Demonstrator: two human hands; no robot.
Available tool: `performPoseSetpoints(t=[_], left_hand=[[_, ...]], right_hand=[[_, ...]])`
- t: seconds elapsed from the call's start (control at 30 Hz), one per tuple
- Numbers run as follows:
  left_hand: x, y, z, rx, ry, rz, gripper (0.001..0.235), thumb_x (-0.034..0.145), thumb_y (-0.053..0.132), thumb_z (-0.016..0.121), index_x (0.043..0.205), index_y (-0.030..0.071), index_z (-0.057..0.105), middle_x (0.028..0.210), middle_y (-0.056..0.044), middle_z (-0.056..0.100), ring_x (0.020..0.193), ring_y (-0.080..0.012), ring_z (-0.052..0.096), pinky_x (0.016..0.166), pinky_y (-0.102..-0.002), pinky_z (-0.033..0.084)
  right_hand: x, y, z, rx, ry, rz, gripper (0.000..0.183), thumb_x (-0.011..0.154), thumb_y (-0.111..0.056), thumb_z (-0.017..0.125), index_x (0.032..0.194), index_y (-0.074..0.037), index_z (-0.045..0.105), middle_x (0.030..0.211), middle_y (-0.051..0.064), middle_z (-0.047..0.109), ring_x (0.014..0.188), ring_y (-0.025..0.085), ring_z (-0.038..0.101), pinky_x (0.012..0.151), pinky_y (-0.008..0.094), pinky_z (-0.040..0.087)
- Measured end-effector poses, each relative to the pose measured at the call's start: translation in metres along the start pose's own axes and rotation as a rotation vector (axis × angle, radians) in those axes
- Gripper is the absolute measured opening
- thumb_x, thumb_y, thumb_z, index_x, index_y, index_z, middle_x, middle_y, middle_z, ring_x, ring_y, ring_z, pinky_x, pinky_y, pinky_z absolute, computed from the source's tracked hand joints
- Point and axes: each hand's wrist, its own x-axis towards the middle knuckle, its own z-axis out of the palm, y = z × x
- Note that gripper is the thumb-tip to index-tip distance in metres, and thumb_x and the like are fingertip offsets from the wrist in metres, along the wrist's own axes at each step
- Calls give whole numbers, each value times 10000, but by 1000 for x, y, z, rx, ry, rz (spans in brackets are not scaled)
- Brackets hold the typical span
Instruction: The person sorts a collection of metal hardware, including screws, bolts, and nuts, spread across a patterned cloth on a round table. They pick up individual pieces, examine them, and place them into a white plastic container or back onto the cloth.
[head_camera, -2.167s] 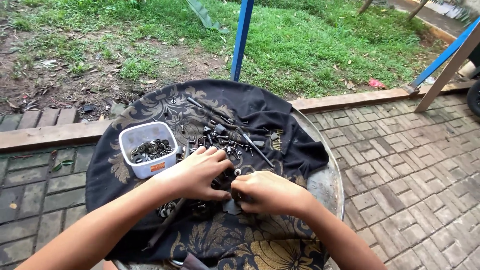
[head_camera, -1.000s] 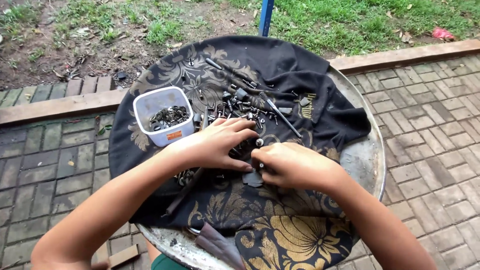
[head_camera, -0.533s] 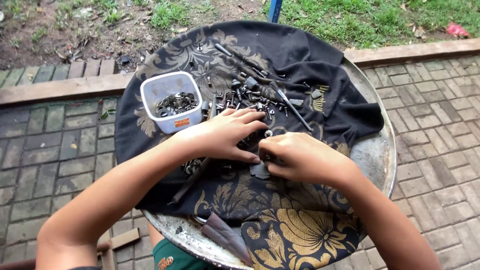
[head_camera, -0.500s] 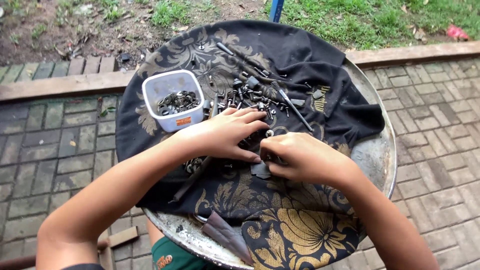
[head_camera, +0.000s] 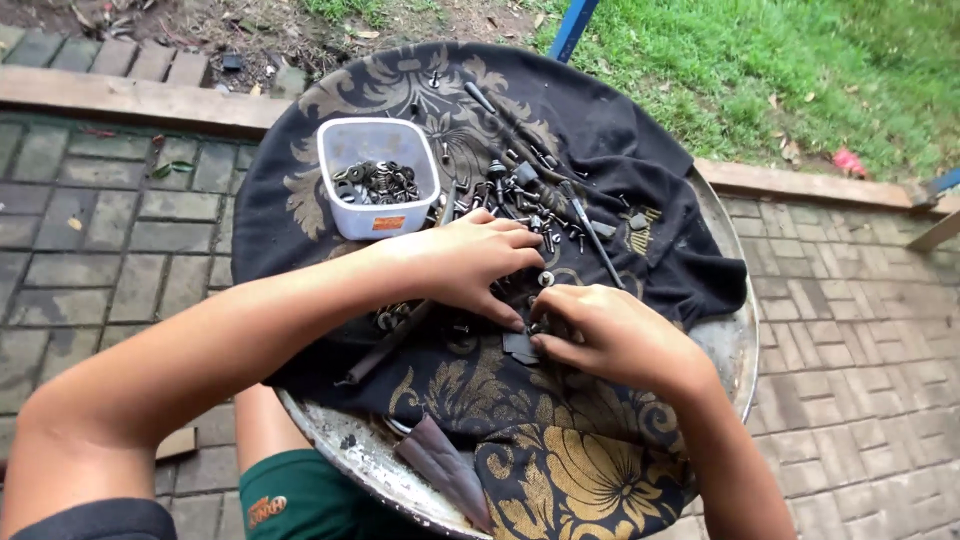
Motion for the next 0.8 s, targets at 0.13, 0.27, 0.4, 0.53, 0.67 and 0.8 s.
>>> performPoseSetpoints(t=[0.13, 0.27, 0.4, 0.53, 0.67, 0.8], left_hand=[[0, -1, -1, 13, -1, -3, 842, 823, 751, 648, 1350, 98, 569, 1446, -142, 561, 1440, -311, 448, 1136, -533, 347], [-1, 1, -3, -43, -22, -4, 826, 828, 699, 685, 1375, 93, 560, 1486, -162, 529, 1460, -345, 420, 1178, -585, 288], [0, 7, -10, -44, -41, -34, 806, 837, 679, 684, 1362, 81, 556, 1514, -179, 490, 1472, -360, 397, 1183, -597, 282], [5, 16, -11, -46, -78, -81, 831, 836, 686, 686, 1393, 91, 525, 1547, -176, 430, 1489, -368, 355, 1176, -608, 286], [6, 21, -19, -50, -123, -75, 822, 856, 663, 687, 1420, 95, 503, 1556, -178, 415, 1496, -371, 332, 1185, -604, 261], [6, 22, -21, -31, -130, -86, 817, 873, 674, 672, 1419, 94, 494, 1561, -166, 401, 1496, -357, 322, 1187, -590, 264]], right_hand=[[1, 2, 2, 10, 15, -6, 313, 902, -211, 680, 1144, -23, 615, 949, 208, 699, 922, 491, 666, 696, 587, 560], [0, 10, 7, -76, 46, -36, 296, 909, -175, 665, 1159, -24, 618, 952, 187, 699, 921, 493, 666, 705, 584, 561], [0, 18, 10, -68, 88, -70, 256, 903, -213, 681, 1086, -49, 613, 931, 174, 685, 921, 482, 662, 702, 595, 547], [0, 33, 21, -8, 91, -90, 245, 900, -258, 675, 1041, -70, 608, 936, 151, 692, 935, 458, 674, 727, 585, 543], [-1, 32, 15, -4, 80, -94, 224, 915, -283, 652, 999, -77, 624, 888, 158, 695, 895, 450, 697, 718, 577, 557], [-2, 34, 14, -27, 67, -84, 188, 912, -267, 653, 964, -87, 636, 851, 133, 703, 872, 419, 714, 698, 533, 572]])
